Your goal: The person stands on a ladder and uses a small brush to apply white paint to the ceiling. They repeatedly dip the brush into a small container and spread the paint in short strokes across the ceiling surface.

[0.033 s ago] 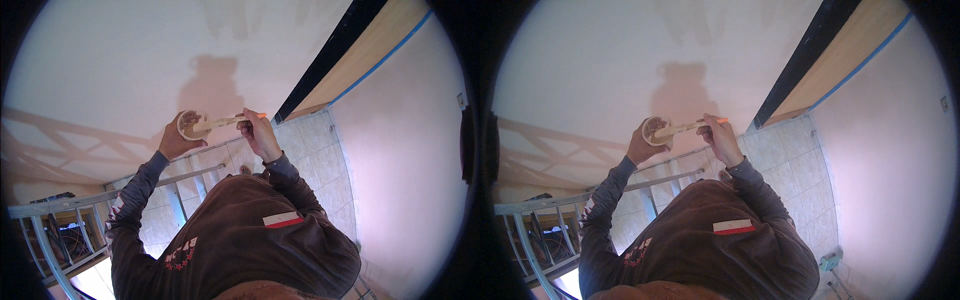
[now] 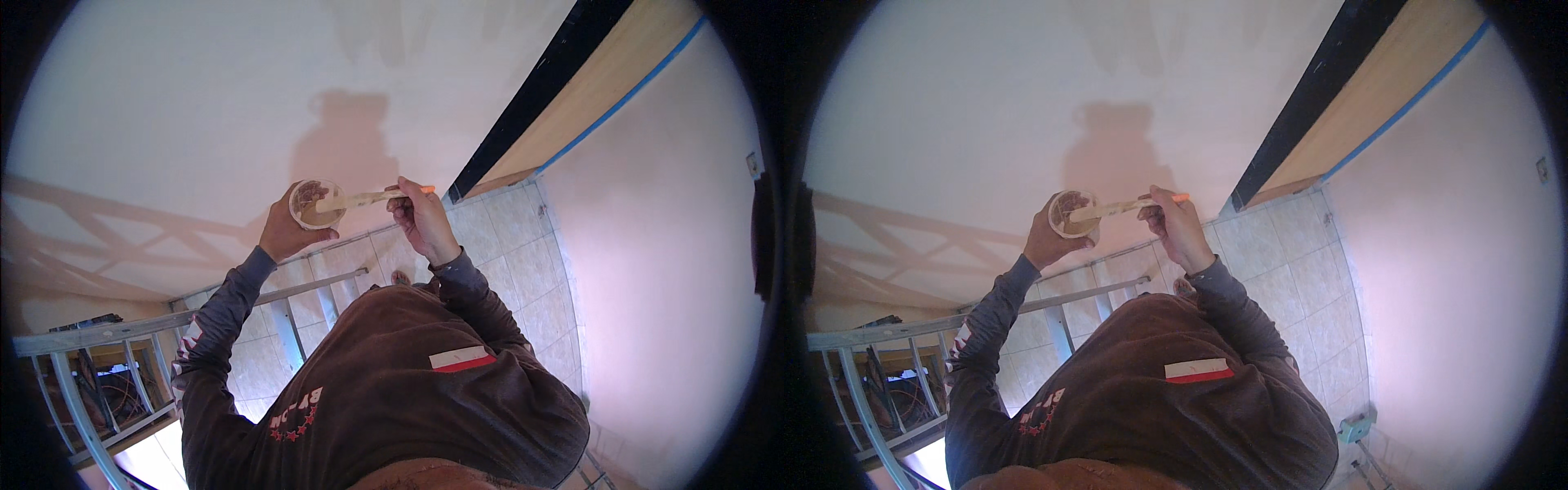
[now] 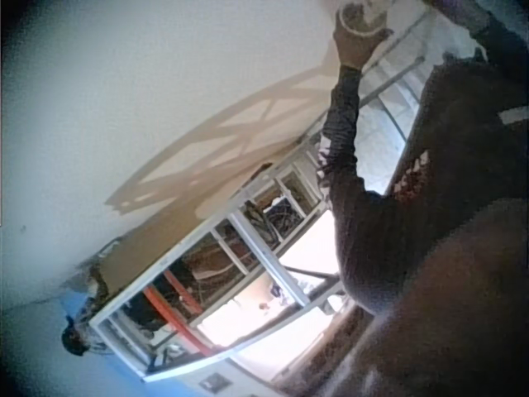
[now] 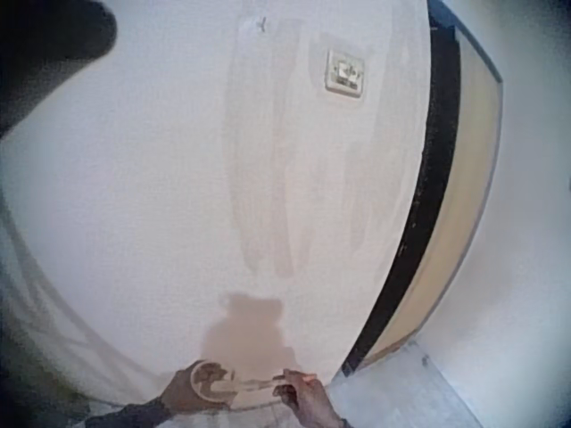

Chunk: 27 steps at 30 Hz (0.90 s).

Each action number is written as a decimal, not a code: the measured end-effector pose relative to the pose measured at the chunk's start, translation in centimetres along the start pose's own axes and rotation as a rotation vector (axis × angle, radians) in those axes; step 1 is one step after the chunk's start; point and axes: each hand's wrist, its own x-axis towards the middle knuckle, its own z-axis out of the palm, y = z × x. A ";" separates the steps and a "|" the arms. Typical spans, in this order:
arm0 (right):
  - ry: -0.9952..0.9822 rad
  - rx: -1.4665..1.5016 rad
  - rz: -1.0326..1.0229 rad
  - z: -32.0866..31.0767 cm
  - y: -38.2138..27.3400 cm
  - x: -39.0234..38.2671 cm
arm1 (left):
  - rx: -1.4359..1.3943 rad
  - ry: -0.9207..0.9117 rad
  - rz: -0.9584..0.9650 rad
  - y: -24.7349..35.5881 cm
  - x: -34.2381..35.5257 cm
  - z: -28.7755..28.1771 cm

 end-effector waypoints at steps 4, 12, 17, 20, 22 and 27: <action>-0.026 0.094 0.058 -0.9 0.1 0.4 | -0.001 0.024 -0.024 -0.1 -0.1 0.1; -0.014 0.090 0.066 -0.7 0.1 0.3 | -0.018 0.051 -0.018 0.1 -0.1 0.2; -0.087 0.167 0.092 -0.9 0.7 0.4 | -0.045 0.051 -0.007 -0.5 -0.3 0.2; -0.082 0.208 0.066 -0.9 0.4 0.3 | -0.022 0.061 -0.015 -0.5 -0.3 0.2; -0.069 0.226 0.049 -0.7 -0.4 0.2 | -0.017 0.071 -0.017 -0.5 -0.4 0.2; -0.060 0.239 0.062 -1.0 -0.1 0.6 | -0.017 0.072 -0.020 -0.3 -0.4 0.1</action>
